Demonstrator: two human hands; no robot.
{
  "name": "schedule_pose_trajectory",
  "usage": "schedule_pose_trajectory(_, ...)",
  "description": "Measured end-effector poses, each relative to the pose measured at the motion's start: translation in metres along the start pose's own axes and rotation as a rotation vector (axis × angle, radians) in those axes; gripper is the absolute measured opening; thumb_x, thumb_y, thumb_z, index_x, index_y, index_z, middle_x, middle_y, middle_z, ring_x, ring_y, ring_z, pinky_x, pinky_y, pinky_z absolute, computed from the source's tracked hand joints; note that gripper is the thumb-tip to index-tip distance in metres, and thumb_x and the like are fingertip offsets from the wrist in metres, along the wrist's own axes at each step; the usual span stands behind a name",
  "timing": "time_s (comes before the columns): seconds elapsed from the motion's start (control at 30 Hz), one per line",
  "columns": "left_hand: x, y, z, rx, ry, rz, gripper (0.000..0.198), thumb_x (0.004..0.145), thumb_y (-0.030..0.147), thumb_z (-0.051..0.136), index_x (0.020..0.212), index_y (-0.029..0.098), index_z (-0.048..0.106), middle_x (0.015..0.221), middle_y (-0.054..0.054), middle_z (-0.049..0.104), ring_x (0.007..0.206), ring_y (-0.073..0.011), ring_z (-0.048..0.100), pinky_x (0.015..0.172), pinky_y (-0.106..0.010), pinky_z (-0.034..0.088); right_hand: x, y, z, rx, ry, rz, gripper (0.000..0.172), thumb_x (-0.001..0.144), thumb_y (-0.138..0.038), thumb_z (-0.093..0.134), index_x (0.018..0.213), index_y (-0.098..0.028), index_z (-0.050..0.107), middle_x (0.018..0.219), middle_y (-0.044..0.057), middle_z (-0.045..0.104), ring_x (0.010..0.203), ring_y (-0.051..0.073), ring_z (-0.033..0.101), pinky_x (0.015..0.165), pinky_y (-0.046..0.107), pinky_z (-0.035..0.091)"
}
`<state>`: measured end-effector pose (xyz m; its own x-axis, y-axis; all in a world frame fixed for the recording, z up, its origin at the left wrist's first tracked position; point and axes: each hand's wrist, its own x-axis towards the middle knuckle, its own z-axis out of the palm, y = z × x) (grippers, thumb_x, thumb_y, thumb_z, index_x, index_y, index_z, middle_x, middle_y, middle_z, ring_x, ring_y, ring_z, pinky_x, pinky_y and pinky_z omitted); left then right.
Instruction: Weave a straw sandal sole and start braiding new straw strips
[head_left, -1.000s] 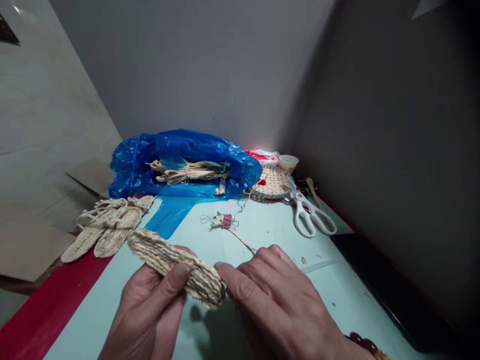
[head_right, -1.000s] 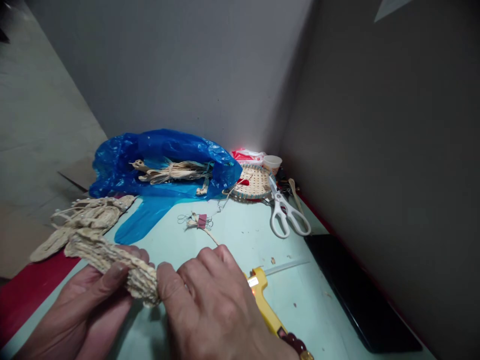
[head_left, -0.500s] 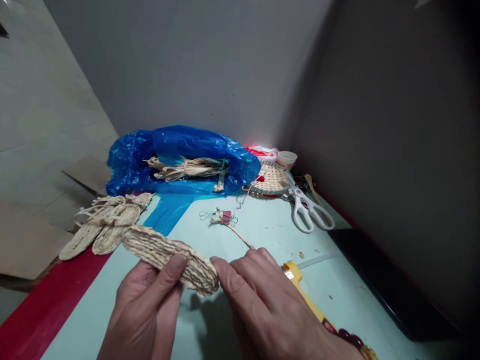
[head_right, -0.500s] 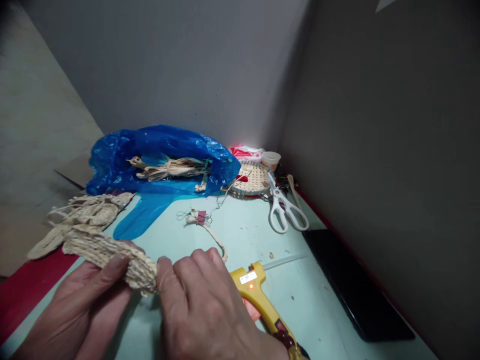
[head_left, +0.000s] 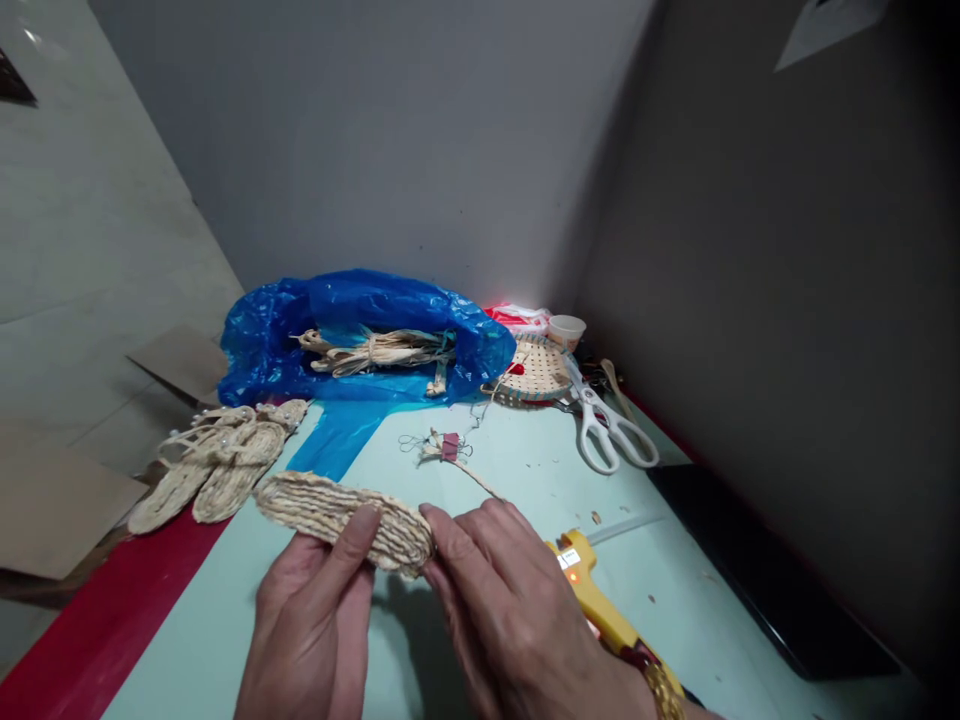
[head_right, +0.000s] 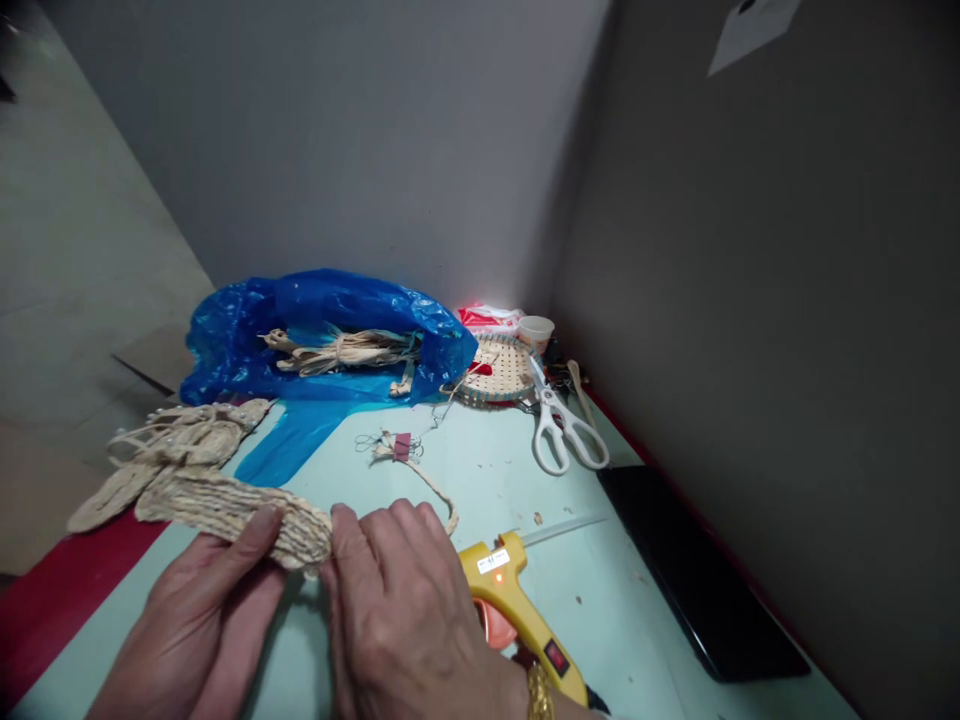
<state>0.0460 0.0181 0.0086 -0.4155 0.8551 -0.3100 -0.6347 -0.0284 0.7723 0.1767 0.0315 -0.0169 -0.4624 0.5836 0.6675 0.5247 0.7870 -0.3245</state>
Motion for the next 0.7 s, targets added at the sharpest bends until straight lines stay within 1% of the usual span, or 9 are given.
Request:
schedule_pose_trajectory(0.1,0.002,-0.001,0.001,0.005,0.022,0.003,0.047,0.060,0.009,0.082,0.103,0.022,0.069,0.107,-0.002,0.075,0.107,-0.0274,0.067,0.089,-0.033,0.057,0.001,0.001,0.004,0.034,-0.005,0.060,0.034,0.095,-0.012,0.043,0.126,-0.004,0.055,0.090,0.013,0.064,0.080,0.025,0.052,0.078,0.045,0.048)
schedule_pose_trajectory(0.2,0.003,-0.002,0.004,0.025,0.036,0.015,0.039,0.062,0.011,0.082,0.098,0.020,0.069,0.105,-0.001,0.075,0.105,-0.0258,0.068,0.091,-0.032,0.055,0.005,0.002,0.006,0.126,-0.048,0.158,0.032,0.096,-0.013,0.040,0.122,-0.010,0.058,0.091,0.011,0.064,0.083,0.025,0.052,0.082,0.046,0.044)
schedule_pose_trajectory(0.27,0.004,-0.003,0.006,0.001,-0.016,-0.005,0.039,0.067,0.013,0.080,0.104,0.022,0.069,0.106,-0.002,0.075,0.104,-0.0250,0.068,0.093,-0.033,0.054,0.009,0.003,0.005,0.183,-0.080,0.225,0.027,0.095,-0.012,0.041,0.113,-0.014,0.062,0.088,0.008,0.064,0.083,0.024,0.052,0.082,0.045,0.043)
schedule_pose_trajectory(0.37,0.003,-0.008,0.007,-0.038,-0.091,-0.037,0.044,0.074,0.019,0.076,0.116,0.023,0.066,0.107,-0.004,0.075,0.103,-0.0261,0.069,0.094,-0.037,0.053,0.015,0.006,0.002,0.272,-0.043,0.284,0.022,0.093,-0.011,0.045,0.099,-0.017,0.065,0.085,0.006,0.064,0.082,0.022,0.052,0.079,0.040,0.042)
schedule_pose_trajectory(0.47,0.003,-0.009,0.006,-0.054,-0.152,-0.061,0.047,0.075,0.029,0.075,0.121,0.022,0.065,0.107,-0.008,0.076,0.103,-0.0287,0.069,0.093,-0.041,0.053,0.020,0.012,-0.005,0.335,0.004,0.291,0.023,0.093,-0.010,0.047,0.099,-0.018,0.067,0.085,0.005,0.067,0.080,0.020,0.054,0.077,0.035,0.043)
schedule_pose_trajectory(0.53,0.008,-0.005,0.003,-0.058,-0.184,-0.074,0.047,0.076,0.037,0.074,0.120,0.023,0.066,0.108,-0.008,0.075,0.104,-0.0293,0.068,0.090,-0.041,0.054,0.026,0.019,-0.014,0.320,-0.012,0.321,0.022,0.092,-0.009,0.049,0.096,-0.018,0.069,0.082,0.004,0.068,0.079,0.019,0.055,0.074,0.033,0.043)
schedule_pose_trajectory(0.6,0.016,0.005,-0.004,-0.044,-0.170,-0.062,0.043,0.076,0.044,0.072,0.114,0.025,0.069,0.110,-0.007,0.075,0.105,-0.0279,0.066,0.085,-0.038,0.055,0.033,0.028,-0.027,0.278,-0.067,0.360,0.023,0.091,-0.007,0.049,0.087,-0.018,0.069,0.078,0.003,0.068,0.077,0.018,0.056,0.072,0.030,0.043)
schedule_pose_trajectory(0.67,0.026,0.017,-0.011,0.031,-0.067,0.009,0.036,0.075,0.049,0.072,0.102,0.025,0.072,0.109,-0.004,0.074,0.107,-0.0244,0.063,0.077,-0.030,0.055,0.041,0.036,-0.041,0.232,-0.151,0.359,0.026,0.091,-0.005,0.047,0.079,-0.017,0.068,0.076,0.002,0.067,0.076,0.017,0.055,0.070,0.028,0.042)
schedule_pose_trajectory(0.7,0.030,0.022,-0.015,0.094,-0.003,0.094,0.031,0.074,0.049,0.073,0.095,0.026,0.072,0.107,-0.002,0.073,0.110,-0.0225,0.061,0.076,-0.026,0.054,0.045,0.039,-0.047,0.213,-0.190,0.337,0.027,0.090,-0.004,0.046,0.077,-0.017,0.067,0.074,0.001,0.066,0.075,0.016,0.055,0.068,0.027,0.042)
